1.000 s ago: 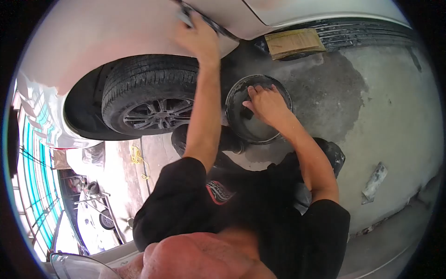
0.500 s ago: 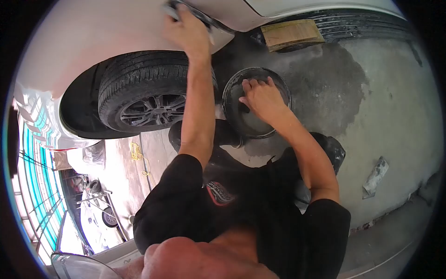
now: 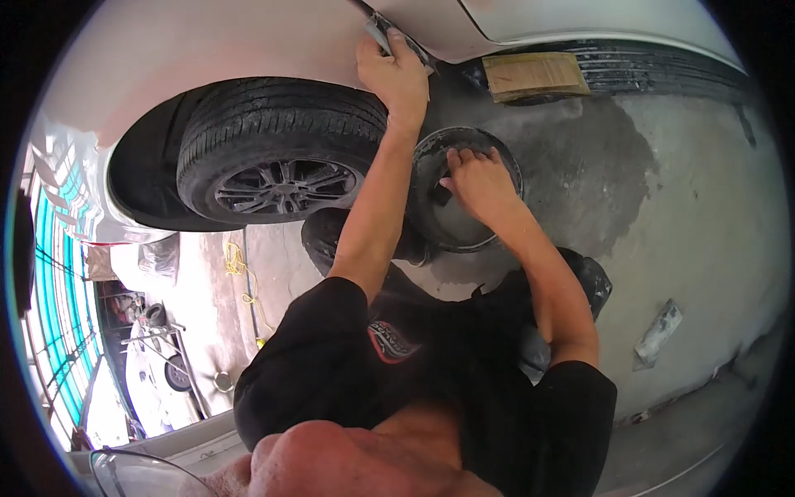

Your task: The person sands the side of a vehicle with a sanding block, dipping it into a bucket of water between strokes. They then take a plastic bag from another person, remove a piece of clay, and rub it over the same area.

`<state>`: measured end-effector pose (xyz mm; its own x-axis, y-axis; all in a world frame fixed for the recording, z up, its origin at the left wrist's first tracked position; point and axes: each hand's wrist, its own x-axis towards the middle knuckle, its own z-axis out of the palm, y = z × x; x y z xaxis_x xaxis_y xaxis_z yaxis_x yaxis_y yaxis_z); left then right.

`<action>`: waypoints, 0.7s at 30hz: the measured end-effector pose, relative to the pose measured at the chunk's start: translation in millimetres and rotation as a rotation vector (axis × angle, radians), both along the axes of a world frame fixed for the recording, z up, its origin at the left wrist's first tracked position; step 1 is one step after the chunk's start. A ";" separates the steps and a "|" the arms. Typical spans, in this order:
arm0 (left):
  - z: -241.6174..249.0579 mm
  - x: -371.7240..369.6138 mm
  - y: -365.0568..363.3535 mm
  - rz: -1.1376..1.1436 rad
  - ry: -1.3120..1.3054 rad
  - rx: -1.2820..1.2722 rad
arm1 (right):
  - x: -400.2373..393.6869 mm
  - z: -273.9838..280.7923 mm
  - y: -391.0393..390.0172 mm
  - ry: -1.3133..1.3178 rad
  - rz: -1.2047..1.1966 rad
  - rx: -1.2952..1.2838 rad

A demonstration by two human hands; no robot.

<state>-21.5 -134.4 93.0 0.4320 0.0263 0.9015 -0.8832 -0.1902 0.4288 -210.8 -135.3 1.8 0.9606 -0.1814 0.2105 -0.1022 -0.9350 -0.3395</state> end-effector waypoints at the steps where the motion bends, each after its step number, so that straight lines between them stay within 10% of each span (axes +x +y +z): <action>1: 15.7 -3.3 10.3 -0.074 0.122 0.125 | 2.6 1.9 -1.2 0.003 -0.002 -0.004; 21: 51.6 -24.3 -13.5 -0.038 0.135 -0.151 | 0.5 16.1 -0.3 0.065 0.072 0.019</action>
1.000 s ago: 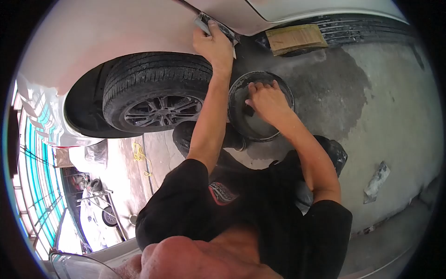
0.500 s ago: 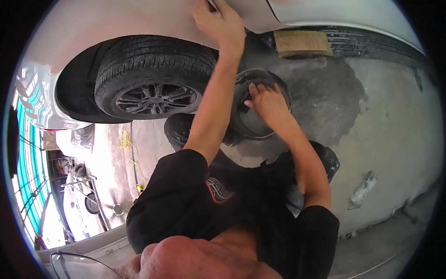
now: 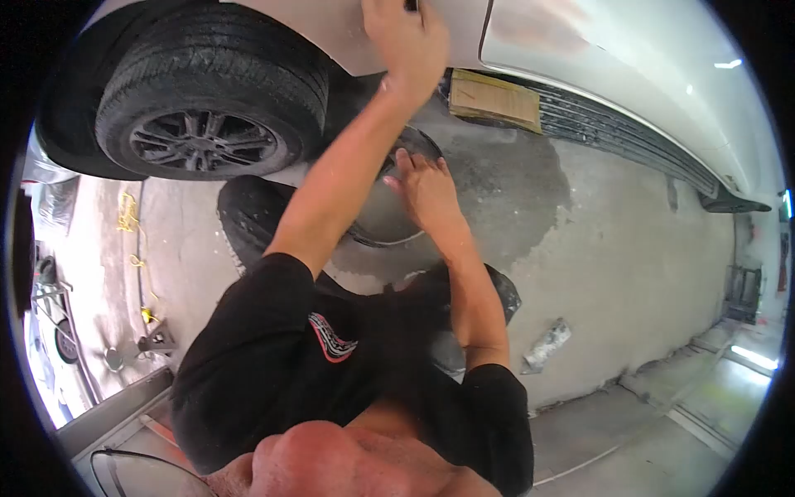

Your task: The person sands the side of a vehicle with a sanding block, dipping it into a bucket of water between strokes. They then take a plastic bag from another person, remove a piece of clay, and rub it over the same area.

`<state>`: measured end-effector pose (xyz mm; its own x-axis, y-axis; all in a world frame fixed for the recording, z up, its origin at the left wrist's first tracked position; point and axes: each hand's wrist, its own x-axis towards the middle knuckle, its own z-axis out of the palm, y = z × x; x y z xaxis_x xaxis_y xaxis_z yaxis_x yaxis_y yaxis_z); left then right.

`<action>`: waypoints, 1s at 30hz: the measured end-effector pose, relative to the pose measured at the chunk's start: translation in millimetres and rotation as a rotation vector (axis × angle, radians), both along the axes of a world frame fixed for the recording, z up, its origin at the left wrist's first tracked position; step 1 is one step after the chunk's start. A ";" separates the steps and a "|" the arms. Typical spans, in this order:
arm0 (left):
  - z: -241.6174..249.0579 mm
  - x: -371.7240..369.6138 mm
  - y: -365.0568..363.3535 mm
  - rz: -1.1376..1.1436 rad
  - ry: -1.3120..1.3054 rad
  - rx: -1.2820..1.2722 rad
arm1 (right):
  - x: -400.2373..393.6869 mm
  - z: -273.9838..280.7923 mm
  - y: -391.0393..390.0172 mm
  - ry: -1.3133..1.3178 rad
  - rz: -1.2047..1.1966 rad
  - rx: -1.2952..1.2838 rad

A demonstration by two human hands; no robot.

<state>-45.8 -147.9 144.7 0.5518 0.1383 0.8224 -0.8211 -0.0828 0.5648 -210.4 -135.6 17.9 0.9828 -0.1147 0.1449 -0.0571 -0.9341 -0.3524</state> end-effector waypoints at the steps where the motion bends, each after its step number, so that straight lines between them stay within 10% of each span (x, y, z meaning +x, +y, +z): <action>1: 8.4 1.8 0.0 0.023 0.023 0.007 | -2.3 1.4 1.3 -0.005 0.000 0.025; 30: 22.2 9.2 4.1 -0.026 0.009 0.043 | -7.6 -17.9 1.0 0.097 -0.012 0.002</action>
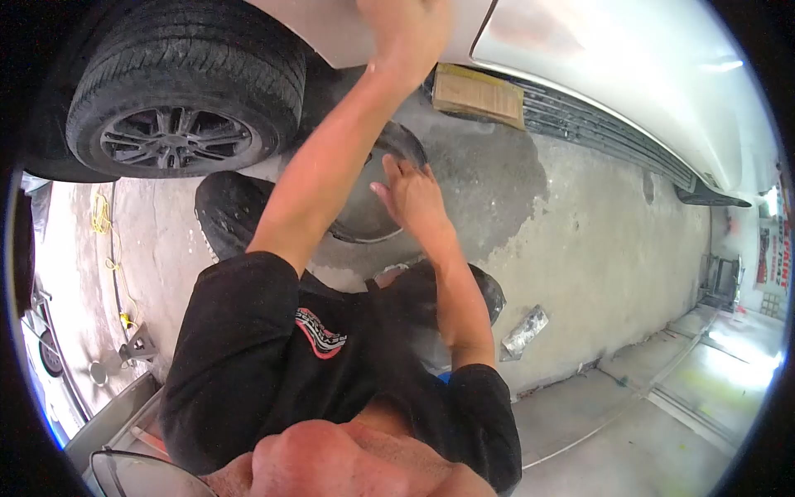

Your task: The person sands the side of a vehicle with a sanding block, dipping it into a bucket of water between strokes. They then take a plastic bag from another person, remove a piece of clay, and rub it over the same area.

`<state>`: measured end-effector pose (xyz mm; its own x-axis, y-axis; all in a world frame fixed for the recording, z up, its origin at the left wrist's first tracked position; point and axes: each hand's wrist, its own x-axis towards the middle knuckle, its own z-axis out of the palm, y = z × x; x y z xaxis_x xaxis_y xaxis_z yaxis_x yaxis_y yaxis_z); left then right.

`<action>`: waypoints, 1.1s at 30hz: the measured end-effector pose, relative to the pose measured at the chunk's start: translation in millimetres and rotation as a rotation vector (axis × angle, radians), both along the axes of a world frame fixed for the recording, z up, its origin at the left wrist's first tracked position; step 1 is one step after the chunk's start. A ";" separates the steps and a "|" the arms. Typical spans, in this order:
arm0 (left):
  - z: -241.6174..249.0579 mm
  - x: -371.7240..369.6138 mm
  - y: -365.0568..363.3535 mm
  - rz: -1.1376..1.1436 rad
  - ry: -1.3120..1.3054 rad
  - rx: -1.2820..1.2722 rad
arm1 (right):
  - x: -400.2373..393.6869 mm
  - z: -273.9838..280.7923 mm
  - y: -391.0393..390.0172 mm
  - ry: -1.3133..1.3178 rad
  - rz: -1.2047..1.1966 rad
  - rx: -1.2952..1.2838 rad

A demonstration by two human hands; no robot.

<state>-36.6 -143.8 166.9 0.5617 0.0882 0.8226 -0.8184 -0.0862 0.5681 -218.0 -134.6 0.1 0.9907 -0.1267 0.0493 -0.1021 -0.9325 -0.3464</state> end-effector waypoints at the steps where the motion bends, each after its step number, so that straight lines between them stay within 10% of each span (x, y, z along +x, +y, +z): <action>1: -16.2 -0.7 -1.5 0.007 -0.031 -0.011 | 2.3 -0.8 -3.2 0.001 0.009 0.014; 10: -4.1 -7.7 9.3 -0.127 0.165 0.016 | -1.2 3.0 0.6 0.031 -0.001 0.024; 14: -93.2 -3.3 -1.8 -0.054 0.035 0.014 | 5.0 -9.4 -2.5 -0.017 -0.017 -0.065; 20: -17.2 -14.8 3.9 -0.061 0.035 -0.071 | 0.2 -4.1 1.4 0.032 0.015 -0.033; 24: -90.6 -9.0 -4.3 0.009 0.033 -0.074 | 4.0 -6.5 0.8 0.044 -0.009 -0.097; 28: 2.8 -9.3 16.5 -0.073 0.005 -0.095 | 0.0 -1.3 5.6 0.051 -0.019 -0.024; 33: -60.6 4.1 19.1 -0.061 0.094 0.059 | 0.7 -9.1 2.4 0.086 -0.020 -0.083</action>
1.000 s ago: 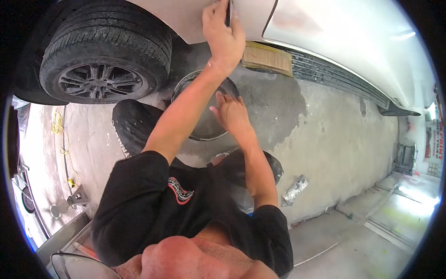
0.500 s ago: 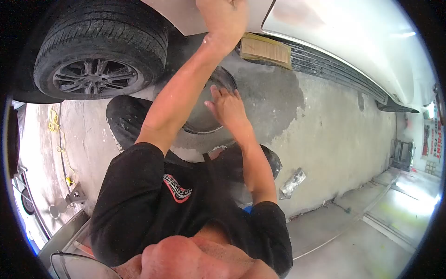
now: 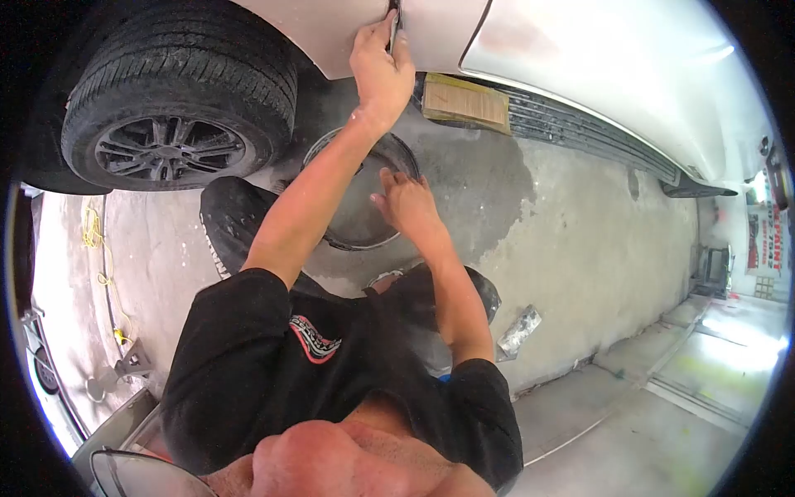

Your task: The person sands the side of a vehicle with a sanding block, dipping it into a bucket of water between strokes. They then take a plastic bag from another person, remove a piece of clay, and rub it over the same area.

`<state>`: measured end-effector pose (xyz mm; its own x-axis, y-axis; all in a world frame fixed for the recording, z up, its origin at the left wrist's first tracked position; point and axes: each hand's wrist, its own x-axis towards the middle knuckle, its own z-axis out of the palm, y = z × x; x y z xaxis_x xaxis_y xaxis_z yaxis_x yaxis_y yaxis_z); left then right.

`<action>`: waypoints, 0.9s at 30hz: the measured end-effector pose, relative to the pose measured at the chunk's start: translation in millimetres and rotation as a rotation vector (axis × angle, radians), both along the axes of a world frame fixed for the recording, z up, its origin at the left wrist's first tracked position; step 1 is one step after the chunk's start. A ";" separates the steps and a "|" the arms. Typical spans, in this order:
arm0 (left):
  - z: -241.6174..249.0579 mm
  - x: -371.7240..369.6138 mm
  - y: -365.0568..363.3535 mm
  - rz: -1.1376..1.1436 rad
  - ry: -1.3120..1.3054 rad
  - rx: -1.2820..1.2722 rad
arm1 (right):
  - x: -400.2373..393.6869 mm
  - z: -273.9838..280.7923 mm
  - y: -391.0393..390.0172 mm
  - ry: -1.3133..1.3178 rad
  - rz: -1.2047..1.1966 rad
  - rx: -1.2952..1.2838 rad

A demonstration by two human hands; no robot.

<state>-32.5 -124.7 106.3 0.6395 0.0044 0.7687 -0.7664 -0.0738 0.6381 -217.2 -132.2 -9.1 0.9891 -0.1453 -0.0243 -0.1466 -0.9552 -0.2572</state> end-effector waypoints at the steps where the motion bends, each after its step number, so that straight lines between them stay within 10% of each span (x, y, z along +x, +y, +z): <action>1: -0.6 0.6 2.6 0.011 -0.007 -0.008 | 2.7 -0.7 -1.7 0.004 -0.004 -0.029; 5: 55.3 -8.0 1.5 -0.060 -0.104 -0.212 | 0.9 -4.4 4.2 -0.007 0.018 0.053; 10: -67.9 1.8 -2.2 -0.058 0.149 0.030 | 8.6 -13.1 8.1 0.168 -0.058 0.161; 13: -84.1 8.3 51.1 -0.275 0.327 0.309 | 21.1 -93.5 -7.3 0.124 0.052 0.510; 21: -94.8 45.8 109.3 -0.484 0.552 0.462 | 86.8 -309.3 -27.9 0.783 0.588 -0.201; 27: -74.3 49.0 139.6 -0.527 0.564 0.248 | 56.3 -400.0 -2.9 0.687 0.387 -0.105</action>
<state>16.5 14.9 32.1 0.8019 -0.5334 0.2690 -0.3077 0.0172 0.9513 -160.9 -135.1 -409.1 0.7383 0.1703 -0.6526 0.1078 -0.9850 -0.1351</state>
